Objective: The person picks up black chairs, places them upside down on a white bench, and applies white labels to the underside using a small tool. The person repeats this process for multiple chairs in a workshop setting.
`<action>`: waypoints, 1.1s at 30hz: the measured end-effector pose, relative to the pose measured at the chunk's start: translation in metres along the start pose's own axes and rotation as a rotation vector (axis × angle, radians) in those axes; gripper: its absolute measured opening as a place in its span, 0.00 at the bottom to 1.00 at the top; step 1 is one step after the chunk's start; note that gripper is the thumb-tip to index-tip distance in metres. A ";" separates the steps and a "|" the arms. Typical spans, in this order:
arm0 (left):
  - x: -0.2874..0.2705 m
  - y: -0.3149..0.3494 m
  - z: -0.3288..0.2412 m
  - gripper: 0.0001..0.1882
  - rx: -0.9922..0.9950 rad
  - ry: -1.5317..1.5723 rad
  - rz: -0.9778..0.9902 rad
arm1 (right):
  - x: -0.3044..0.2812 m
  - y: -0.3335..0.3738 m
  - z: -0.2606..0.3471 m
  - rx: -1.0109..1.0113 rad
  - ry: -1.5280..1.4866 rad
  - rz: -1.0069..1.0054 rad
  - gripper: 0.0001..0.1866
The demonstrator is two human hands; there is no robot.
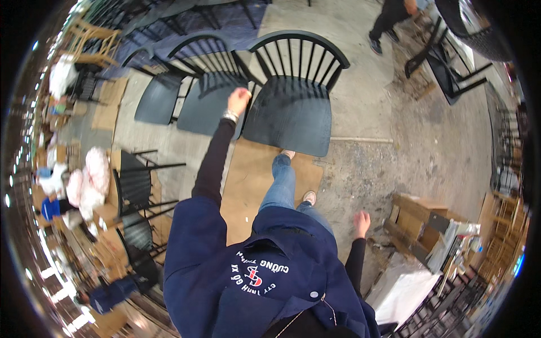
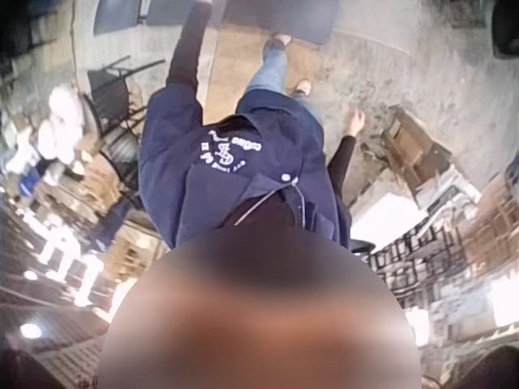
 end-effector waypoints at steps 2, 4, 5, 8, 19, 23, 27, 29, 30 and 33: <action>-0.001 -0.088 -0.026 0.15 0.297 -0.239 -0.060 | -0.051 0.026 -0.069 0.173 -0.288 -0.213 0.06; 0.014 -0.159 -0.020 0.19 0.323 -0.414 0.060 | -0.080 0.072 -0.138 0.365 -0.302 -0.417 0.06; 0.020 -0.184 -0.020 0.22 0.394 -0.423 0.040 | -0.083 0.099 -0.171 0.518 -0.272 -0.495 0.08; 0.048 -0.252 0.006 0.28 0.255 -0.338 0.106 | -0.052 0.166 -0.218 0.663 -0.254 -0.403 0.11; 0.100 -0.272 0.002 0.31 0.027 -0.450 0.084 | -0.041 0.219 -0.175 0.590 -0.013 -0.397 0.03; 0.053 -0.198 -0.015 0.28 0.114 -0.331 0.042 | -0.017 0.123 -0.059 0.135 0.417 -0.389 0.09; 0.004 -0.104 -0.025 0.24 0.173 0.135 0.113 | 0.090 -0.001 0.044 -0.135 0.275 -0.025 0.12; -0.015 -0.052 -0.006 0.27 -0.056 0.393 0.325 | 0.147 -0.044 0.084 -0.317 0.529 -0.044 0.14; -0.031 -0.025 0.011 0.29 -0.209 0.447 0.304 | 0.176 -0.060 0.091 -0.299 0.519 0.064 0.15; -0.061 0.041 0.055 0.31 -0.350 0.479 0.246 | 0.234 -0.079 0.090 -0.117 0.337 0.268 0.16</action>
Point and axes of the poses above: each hand's wrist, its own y-axis away from the middle knuckle, its own x-axis out of the palm, z = x × y, the point moved 8 cm from there along -y, towards the middle knuckle, and after that the axes turned 15 degrees about x, right-handed, at the moved point
